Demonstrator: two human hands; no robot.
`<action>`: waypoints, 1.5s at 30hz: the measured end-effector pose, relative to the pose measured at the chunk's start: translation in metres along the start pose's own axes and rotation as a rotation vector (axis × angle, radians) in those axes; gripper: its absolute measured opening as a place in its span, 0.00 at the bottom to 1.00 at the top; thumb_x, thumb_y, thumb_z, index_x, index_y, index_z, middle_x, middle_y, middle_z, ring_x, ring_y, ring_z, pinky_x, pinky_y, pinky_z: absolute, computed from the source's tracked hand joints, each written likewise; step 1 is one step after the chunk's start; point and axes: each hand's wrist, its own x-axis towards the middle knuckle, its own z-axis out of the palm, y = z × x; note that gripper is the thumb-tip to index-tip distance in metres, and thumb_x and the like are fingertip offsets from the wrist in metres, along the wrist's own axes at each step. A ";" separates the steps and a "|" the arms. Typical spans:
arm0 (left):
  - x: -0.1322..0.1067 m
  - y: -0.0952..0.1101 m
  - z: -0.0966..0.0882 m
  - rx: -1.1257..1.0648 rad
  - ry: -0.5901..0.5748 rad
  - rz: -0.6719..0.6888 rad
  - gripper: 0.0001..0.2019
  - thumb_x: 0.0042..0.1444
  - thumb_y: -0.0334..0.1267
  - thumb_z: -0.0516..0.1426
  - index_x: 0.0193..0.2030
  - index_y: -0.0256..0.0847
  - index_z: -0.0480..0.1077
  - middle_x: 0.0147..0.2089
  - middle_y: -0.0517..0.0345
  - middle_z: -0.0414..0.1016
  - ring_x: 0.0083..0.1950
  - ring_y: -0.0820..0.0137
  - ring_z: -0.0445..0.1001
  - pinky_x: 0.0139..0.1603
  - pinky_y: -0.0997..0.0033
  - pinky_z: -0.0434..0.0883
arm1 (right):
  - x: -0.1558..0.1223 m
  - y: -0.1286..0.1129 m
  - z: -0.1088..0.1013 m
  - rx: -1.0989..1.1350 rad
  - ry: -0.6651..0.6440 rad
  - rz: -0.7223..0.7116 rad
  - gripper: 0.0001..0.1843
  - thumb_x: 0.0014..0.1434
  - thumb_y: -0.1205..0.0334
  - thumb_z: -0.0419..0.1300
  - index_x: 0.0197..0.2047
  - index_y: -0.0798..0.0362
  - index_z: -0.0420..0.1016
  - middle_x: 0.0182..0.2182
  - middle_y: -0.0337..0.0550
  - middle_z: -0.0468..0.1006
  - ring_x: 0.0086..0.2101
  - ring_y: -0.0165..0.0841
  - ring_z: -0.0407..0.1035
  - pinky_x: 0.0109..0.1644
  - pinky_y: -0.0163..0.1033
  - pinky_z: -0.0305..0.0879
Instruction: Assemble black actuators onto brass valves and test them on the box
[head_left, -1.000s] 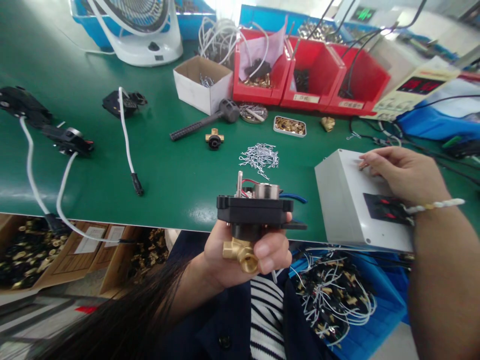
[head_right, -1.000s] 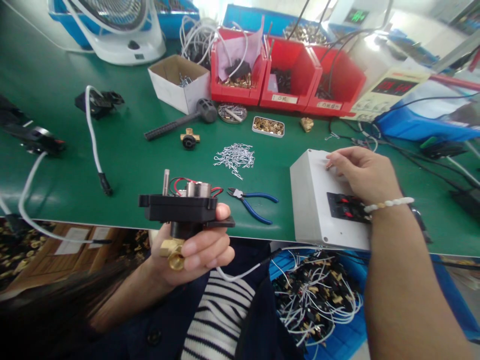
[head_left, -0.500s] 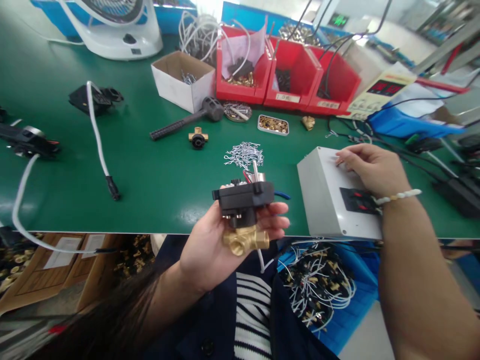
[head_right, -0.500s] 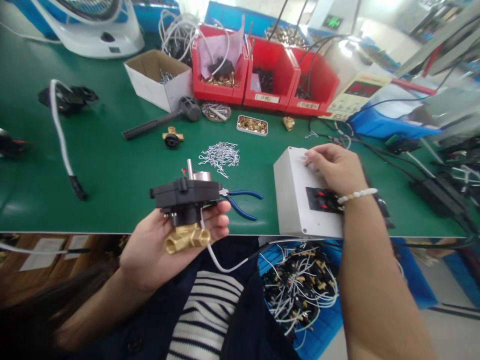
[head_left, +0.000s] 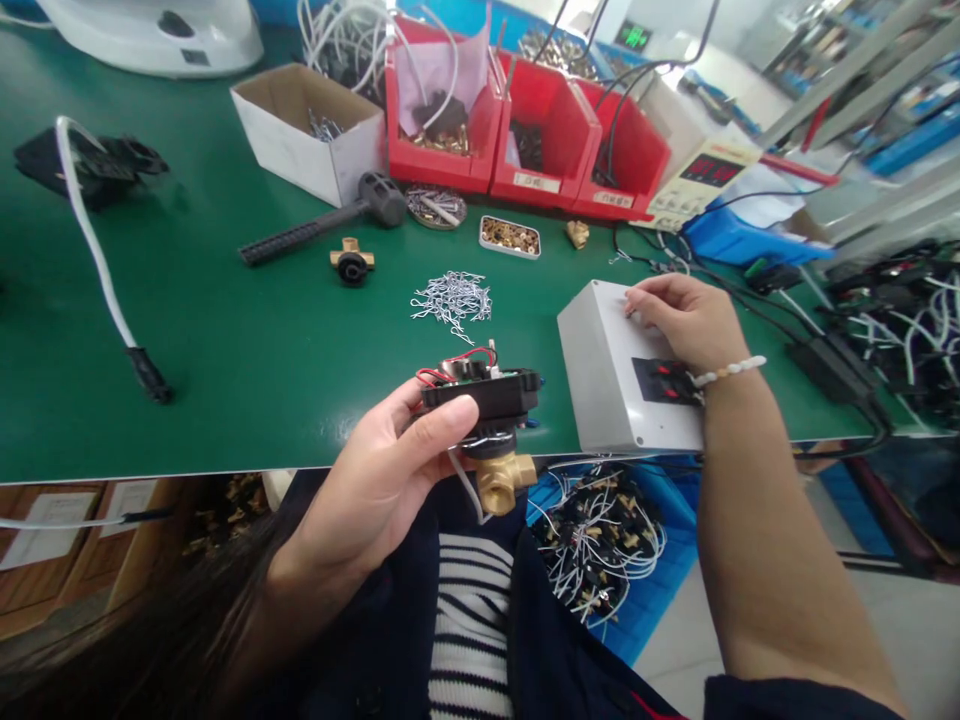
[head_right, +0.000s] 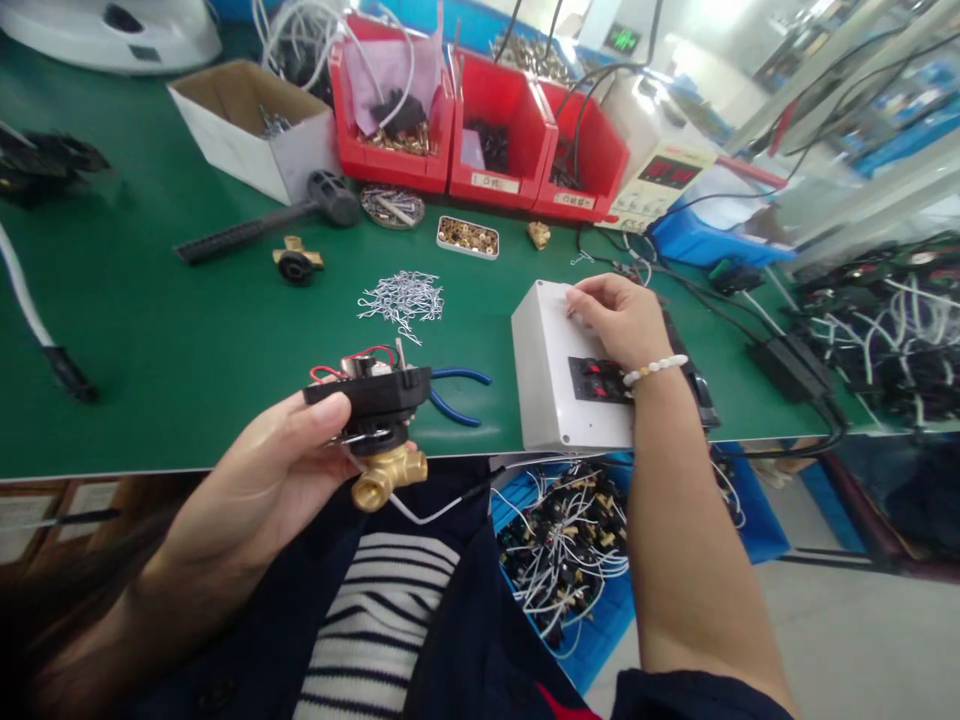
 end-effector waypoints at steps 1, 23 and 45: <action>0.000 -0.001 -0.001 0.008 0.001 -0.008 0.20 0.59 0.41 0.64 0.55 0.34 0.72 0.50 0.46 0.79 0.46 0.60 0.80 0.40 0.70 0.78 | -0.001 -0.002 0.000 0.001 0.006 0.010 0.05 0.58 0.69 0.64 0.30 0.52 0.74 0.26 0.36 0.76 0.25 0.27 0.64 0.36 0.36 0.64; 0.000 -0.003 -0.005 -0.014 -0.009 -0.045 0.19 0.61 0.46 0.63 0.55 0.39 0.74 0.52 0.48 0.79 0.49 0.60 0.79 0.48 0.66 0.78 | -0.003 -0.004 0.000 0.021 0.000 0.017 0.05 0.58 0.71 0.64 0.32 0.54 0.75 0.26 0.35 0.76 0.24 0.25 0.62 0.35 0.33 0.62; 0.004 0.020 0.009 -0.349 0.106 -0.313 0.26 0.73 0.46 0.44 0.44 0.31 0.78 0.39 0.43 0.81 0.36 0.69 0.82 0.41 0.70 0.81 | -0.163 -0.005 0.007 -0.017 -0.781 -0.579 0.16 0.63 0.52 0.63 0.54 0.34 0.75 0.48 0.39 0.82 0.46 0.38 0.78 0.47 0.43 0.78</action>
